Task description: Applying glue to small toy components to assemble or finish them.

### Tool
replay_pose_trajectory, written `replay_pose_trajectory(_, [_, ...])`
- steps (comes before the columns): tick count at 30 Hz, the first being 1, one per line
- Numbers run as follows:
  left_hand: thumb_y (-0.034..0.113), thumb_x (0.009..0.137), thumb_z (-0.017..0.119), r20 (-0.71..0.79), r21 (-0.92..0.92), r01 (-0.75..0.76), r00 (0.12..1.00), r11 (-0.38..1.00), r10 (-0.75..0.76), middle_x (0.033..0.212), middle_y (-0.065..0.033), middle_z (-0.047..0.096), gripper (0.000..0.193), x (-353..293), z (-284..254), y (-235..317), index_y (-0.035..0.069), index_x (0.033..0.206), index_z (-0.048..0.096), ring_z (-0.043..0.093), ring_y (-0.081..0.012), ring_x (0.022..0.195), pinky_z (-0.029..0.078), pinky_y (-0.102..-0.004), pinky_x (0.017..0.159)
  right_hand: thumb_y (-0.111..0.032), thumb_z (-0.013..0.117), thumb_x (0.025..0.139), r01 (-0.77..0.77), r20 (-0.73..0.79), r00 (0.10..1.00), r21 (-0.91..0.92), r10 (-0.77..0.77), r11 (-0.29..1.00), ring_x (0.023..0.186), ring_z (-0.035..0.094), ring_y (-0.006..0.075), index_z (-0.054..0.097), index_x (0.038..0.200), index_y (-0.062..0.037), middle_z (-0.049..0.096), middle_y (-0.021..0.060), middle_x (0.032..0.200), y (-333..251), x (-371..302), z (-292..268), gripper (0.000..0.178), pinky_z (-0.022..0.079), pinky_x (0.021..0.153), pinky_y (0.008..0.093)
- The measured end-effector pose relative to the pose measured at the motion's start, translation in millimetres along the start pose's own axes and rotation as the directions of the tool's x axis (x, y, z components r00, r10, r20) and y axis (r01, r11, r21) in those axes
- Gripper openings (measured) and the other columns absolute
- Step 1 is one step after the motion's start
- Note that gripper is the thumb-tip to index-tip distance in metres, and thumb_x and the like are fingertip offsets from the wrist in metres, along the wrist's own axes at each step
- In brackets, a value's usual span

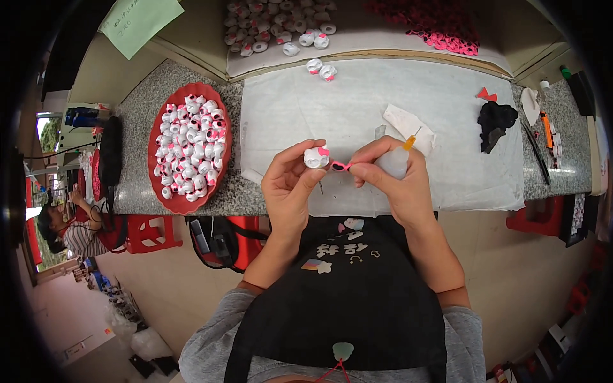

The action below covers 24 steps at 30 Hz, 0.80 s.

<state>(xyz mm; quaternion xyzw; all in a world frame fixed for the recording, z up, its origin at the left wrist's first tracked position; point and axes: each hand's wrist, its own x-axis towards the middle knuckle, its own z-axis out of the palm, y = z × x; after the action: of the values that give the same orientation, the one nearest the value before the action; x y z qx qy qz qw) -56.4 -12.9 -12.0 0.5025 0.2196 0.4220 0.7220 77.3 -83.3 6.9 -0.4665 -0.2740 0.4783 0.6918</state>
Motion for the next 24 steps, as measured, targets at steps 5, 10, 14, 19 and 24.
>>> replay_pose_trajectory(5, [-0.008,0.068,0.053,0.042,0.227,-0.105,0.994,0.968,0.098,0.101,-0.0117,0.05,0.031,0,0,-1,-0.001,0.098,0.051,0.052,-0.0154,0.086,0.045,-0.0227,0.068,0.004,0.057,0.066,-0.018,0.055,0.998,-0.075,0.022,0.997,0.059,0.05,0.014,0.05,0.07,0.002,0.052,0.0108,0.071,-2,-2,8,0.008,0.042,0.053,0.0235])
replay_pose_trajectory(10, [-0.007,0.066,0.055,0.127,0.391,-0.19,0.98,0.901,0.152,0.1,-0.0109,0.052,0.032,3,-2,1,0.0,0.097,0.053,0.052,-0.0163,0.086,0.045,-0.0235,0.068,0.003,0.058,0.067,0.011,0.052,0.999,-0.182,-0.002,0.983,0.062,0.05,0.0125,0.051,0.07,0.002,0.052,0.0093,0.072,-2,0,7,0.008,0.041,0.054,0.0225])
replay_pose_trajectory(14, [-0.006,0.067,0.056,0.15,0.294,-0.136,0.984,0.946,0.095,0.099,-0.0107,0.052,0.031,3,0,4,-0.001,0.098,0.052,0.051,-0.0166,0.089,0.043,-0.0239,0.071,0.003,0.059,0.066,0.029,0.052,0.999,-0.242,-0.017,0.97,0.063,0.05,0.0115,0.051,0.071,0.0016,0.052,0.0086,0.072,2,-1,4,0.01,0.041,0.054,0.0214])
replay_pose_trajectory(19, [-0.006,0.07,0.053,0.123,-0.006,0.044,0.992,0.999,-0.043,0.1,-0.0134,0.051,0.028,1,0,8,-0.003,0.098,0.05,0.049,-0.0173,0.092,0.041,-0.0246,0.076,0.003,0.061,0.064,0.143,0.062,0.989,-0.22,-0.132,0.965,0.064,0.048,0.0094,0.049,0.084,-0.0004,0.051,0.0064,0.072,8,0,3,0.023,0.039,0.053,0.0196])
replay_pose_trajectory(24, [-0.007,0.071,0.052,0.189,-0.086,0.109,0.978,0.99,-0.091,0.102,-0.0156,0.049,0.027,-2,-6,5,-0.005,0.098,0.049,0.049,-0.0187,0.092,0.041,-0.0266,0.078,0.002,0.062,0.063,0.021,0.154,0.988,-0.196,0.009,0.98,0.063,0.048,0.0094,0.049,0.089,0.0002,0.051,0.0062,0.073,1,-1,10,0.03,0.039,0.051,0.0194])
